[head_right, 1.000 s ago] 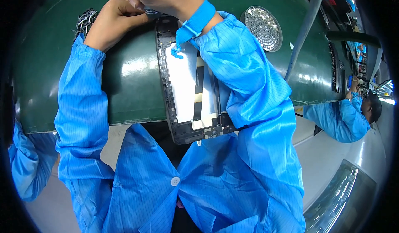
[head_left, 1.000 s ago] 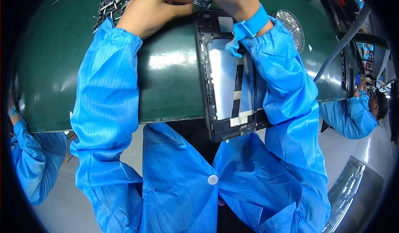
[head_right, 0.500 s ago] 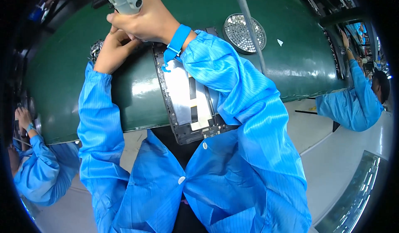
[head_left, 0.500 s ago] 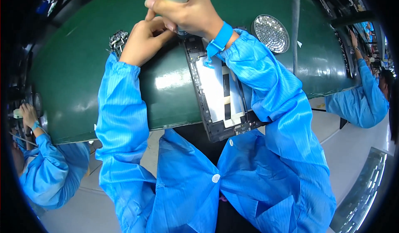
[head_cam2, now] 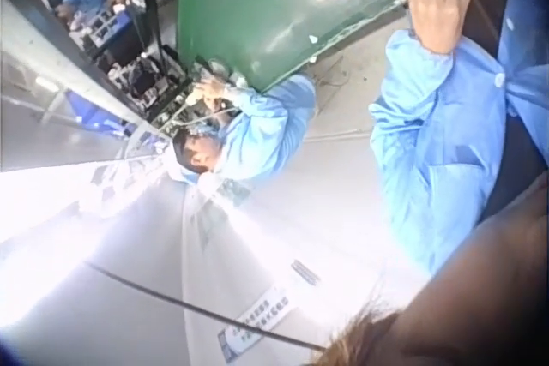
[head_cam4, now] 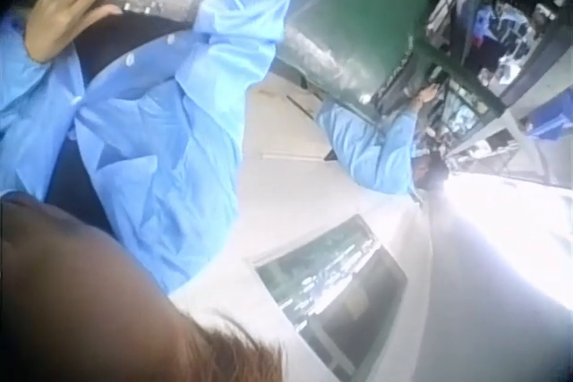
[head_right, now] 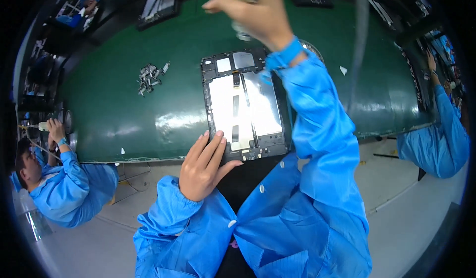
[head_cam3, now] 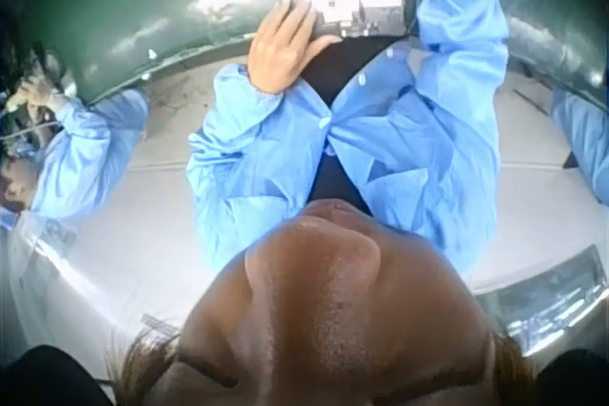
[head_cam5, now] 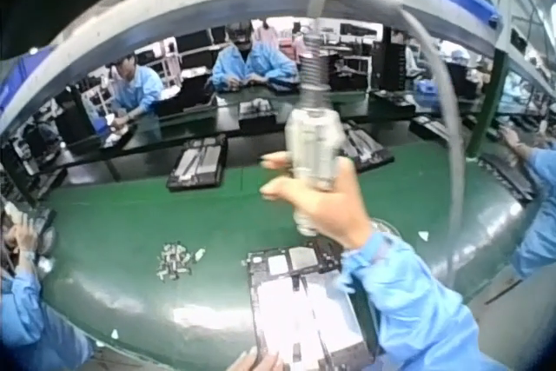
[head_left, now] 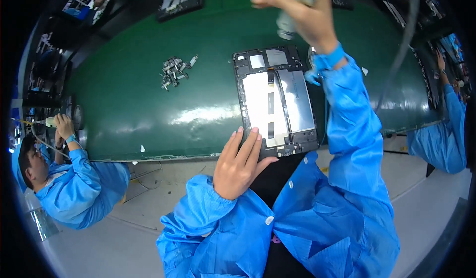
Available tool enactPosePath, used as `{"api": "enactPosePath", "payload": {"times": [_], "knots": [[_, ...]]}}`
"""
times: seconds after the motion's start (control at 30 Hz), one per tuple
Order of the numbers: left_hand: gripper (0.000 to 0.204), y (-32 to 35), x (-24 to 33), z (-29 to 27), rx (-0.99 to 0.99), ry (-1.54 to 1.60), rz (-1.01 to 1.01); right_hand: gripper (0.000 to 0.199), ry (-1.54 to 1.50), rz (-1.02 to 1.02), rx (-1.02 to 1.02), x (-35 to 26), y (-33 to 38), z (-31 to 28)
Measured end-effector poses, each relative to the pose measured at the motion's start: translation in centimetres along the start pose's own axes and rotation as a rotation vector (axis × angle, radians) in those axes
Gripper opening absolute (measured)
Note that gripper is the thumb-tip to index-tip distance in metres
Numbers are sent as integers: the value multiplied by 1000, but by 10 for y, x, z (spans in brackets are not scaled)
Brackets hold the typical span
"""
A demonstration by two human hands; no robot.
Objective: The person assembles electronic tablet devices by driving screws into the tablet chassis with an electric screwdriver.
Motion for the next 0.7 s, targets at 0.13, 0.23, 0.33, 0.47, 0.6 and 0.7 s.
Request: {"api": "enactPosePath", "payload": {"times": [0.13,0.23,0.33,0.47,0.6,0.7], "knots": [[48,-48,-41,30,122,-173,93,26,175,131,53,-13,-10,-74],[40,-105,-83,56,159,-337,107,31,264,166,139,-24,-9,-99],[35,-178,-129,91,119,-419,87,33,240,209,175,-28,-3,-124],[32,-264,-191,119,73,-347,14,34,222,241,299,-20,2,-154],[34,-300,-251,123,49,-367,-39,29,154,221,306,-11,0,-170],[30,-341,-224,83,167,-681,107,26,226,156,280,0,11,-190]]}}
Point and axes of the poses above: each hand's wrist, its own y-axis away from the middle knuckle, its own z-axis out of the palm, x = y × z, the point moved 1 cm from there along -y, towards the middle knuckle, and after that the axes turned 8 degrees about x, right-handed, at the moved point
